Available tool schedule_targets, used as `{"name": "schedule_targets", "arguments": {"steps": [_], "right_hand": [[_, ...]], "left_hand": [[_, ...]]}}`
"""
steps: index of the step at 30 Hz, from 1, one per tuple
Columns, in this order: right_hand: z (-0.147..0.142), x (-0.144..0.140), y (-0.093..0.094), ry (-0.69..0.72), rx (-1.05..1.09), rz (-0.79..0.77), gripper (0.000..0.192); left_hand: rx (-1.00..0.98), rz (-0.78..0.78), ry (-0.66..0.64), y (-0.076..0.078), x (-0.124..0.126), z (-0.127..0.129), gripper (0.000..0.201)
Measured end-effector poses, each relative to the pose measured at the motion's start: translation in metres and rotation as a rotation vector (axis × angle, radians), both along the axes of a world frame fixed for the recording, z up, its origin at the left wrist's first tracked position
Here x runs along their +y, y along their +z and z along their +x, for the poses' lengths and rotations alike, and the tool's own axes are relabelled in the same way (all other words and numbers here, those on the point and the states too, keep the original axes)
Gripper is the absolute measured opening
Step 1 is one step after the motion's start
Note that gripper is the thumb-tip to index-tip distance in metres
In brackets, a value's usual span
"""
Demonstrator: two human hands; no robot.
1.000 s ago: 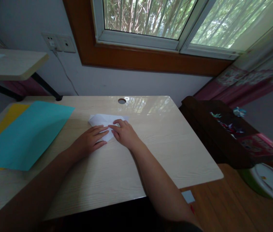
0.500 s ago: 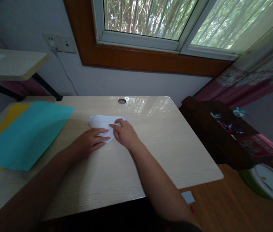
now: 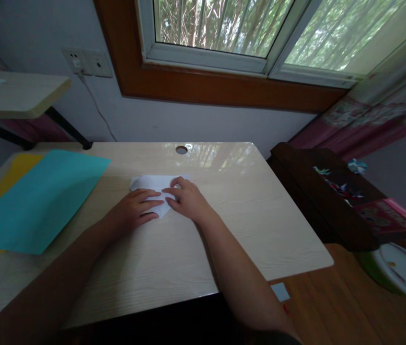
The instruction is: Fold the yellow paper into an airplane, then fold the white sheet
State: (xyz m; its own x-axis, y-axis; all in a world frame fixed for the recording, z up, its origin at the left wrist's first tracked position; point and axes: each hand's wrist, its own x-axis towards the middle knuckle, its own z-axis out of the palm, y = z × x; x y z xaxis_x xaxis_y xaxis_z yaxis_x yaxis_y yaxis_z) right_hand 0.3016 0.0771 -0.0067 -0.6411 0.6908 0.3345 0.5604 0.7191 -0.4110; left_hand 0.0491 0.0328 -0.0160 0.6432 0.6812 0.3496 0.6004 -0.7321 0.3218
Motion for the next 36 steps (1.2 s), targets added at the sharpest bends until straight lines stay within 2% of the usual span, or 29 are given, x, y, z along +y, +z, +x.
{"name": "schedule_targets", "arguments": {"steps": [14,21,31,36], "right_hand": [[-0.0006,0.0005,-0.0013,-0.023,0.01,0.024,0.028],[-0.0005,0.0007,-0.0018,-0.025,0.023,0.02,0.029],[-0.0002,0.0024,-0.0043,-0.031,0.029,0.03,0.029],[0.0,0.0007,-0.0022,-0.043,0.014,0.033,0.03]], "left_hand": [[-0.021,-0.006,0.019,-0.0062,0.0012,-0.0021,0.049],[-0.012,-0.002,0.018,-0.0066,0.0009,-0.0023,0.049],[-0.04,-0.072,0.049,-0.0021,-0.0006,0.0,0.058],[-0.053,-0.078,0.05,-0.0044,-0.0001,-0.0008,0.055]]}}
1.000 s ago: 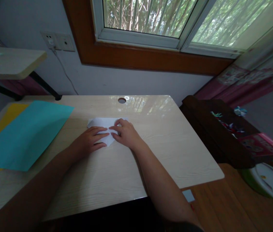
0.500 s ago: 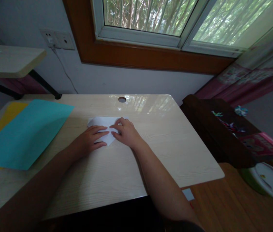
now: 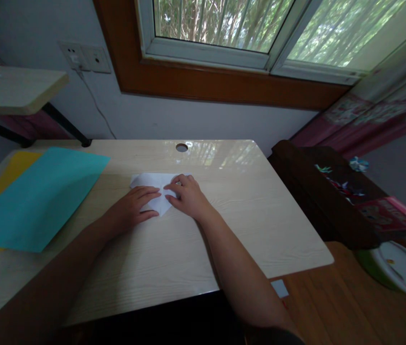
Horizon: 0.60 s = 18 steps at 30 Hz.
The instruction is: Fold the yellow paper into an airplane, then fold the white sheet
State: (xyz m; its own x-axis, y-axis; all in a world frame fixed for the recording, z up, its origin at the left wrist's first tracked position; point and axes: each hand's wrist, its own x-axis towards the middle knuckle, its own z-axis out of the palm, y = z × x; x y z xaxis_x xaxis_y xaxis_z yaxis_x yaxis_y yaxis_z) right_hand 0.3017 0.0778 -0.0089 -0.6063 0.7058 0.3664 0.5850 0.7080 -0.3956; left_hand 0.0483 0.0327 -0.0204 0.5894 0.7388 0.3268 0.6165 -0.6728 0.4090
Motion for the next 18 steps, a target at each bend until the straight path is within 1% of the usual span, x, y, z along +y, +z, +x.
{"name": "schedule_targets", "arguments": {"steps": [4,6,8,11,14,18], "right_hand": [[-0.0007,-0.0008,0.0024,-0.044,-0.01,-0.026,0.034],[-0.0011,-0.0006,0.0034,-0.065,0.017,-0.043,0.037],[-0.0011,-0.0002,0.0044,-0.071,0.065,-0.056,0.042],[-0.0004,0.0003,0.0062,-0.081,0.104,-0.07,0.05],[0.0002,0.0004,0.0077,-0.107,0.069,-0.088,0.051],[0.0001,0.0009,0.0084,-0.116,0.041,-0.095,0.046]], "left_hand": [[0.002,-0.029,0.03,0.0006,-0.0017,0.0004,0.058],[-0.002,-0.008,0.052,0.0014,-0.0026,0.0009,0.061],[-0.001,0.033,0.059,0.0014,-0.0025,0.0011,0.06],[0.017,0.08,0.035,0.0003,-0.0006,0.0003,0.048],[0.039,0.097,0.015,-0.0008,0.0016,-0.0013,0.032],[0.032,0.102,0.017,-0.001,0.0023,-0.0029,0.029]]}}
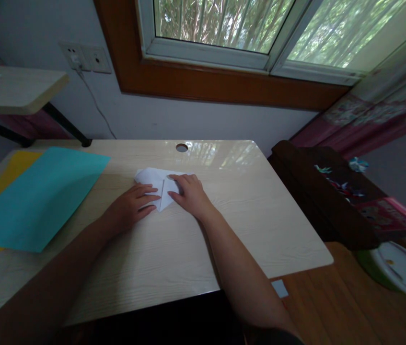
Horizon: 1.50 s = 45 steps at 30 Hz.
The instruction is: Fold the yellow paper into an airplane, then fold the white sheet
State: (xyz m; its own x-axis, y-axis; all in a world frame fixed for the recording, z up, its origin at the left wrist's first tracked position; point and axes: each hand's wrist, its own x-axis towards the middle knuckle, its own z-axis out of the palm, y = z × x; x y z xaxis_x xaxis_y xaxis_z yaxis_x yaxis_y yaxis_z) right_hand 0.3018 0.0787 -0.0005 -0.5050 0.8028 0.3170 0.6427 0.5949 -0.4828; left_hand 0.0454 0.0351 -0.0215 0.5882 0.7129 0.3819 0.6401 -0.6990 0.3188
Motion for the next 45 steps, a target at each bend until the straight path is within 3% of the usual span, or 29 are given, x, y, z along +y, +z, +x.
{"name": "schedule_targets", "arguments": {"steps": [12,35,45], "right_hand": [[0.002,0.002,-0.012,-0.002,-0.082,0.083,0.037],[-0.005,-0.005,-0.004,-0.012,-0.22,0.079,0.038],[-0.011,-0.008,-0.004,-0.093,-0.222,0.116,0.036]], "left_hand": [[0.015,-0.002,0.0,-0.001,0.0,0.0,0.033],[0.114,-0.016,0.031,-0.001,-0.002,0.003,0.041],[0.068,-0.017,0.013,0.002,-0.004,0.004,0.038]]}}
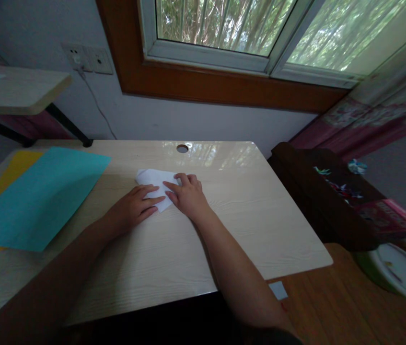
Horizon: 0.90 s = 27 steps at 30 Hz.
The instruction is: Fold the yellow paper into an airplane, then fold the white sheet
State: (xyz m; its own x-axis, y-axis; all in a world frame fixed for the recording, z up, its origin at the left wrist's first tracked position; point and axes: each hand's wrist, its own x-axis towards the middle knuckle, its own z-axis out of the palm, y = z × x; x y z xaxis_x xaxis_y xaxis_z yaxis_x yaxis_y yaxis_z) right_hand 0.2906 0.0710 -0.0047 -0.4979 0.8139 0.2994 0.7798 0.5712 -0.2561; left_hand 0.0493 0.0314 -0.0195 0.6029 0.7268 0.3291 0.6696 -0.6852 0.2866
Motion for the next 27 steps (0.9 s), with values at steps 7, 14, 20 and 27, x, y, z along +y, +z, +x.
{"name": "schedule_targets", "arguments": {"steps": [7,14,20,27], "right_hand": [[0.009,0.007,-0.008,-0.045,-0.001,0.003,0.035],[0.039,0.017,-0.016,-0.236,0.03,0.024,0.042],[0.054,0.028,-0.023,-0.389,0.194,0.083,0.04],[0.049,0.032,-0.016,-0.319,0.387,0.072,0.03]], "left_hand": [[0.029,0.005,-0.008,0.001,-0.001,0.0,0.037],[0.017,0.015,-0.01,0.0,-0.001,0.0,0.036],[-0.01,0.011,-0.016,-0.001,0.0,0.0,0.037],[0.03,0.026,0.006,-0.001,0.001,-0.003,0.035]]}}
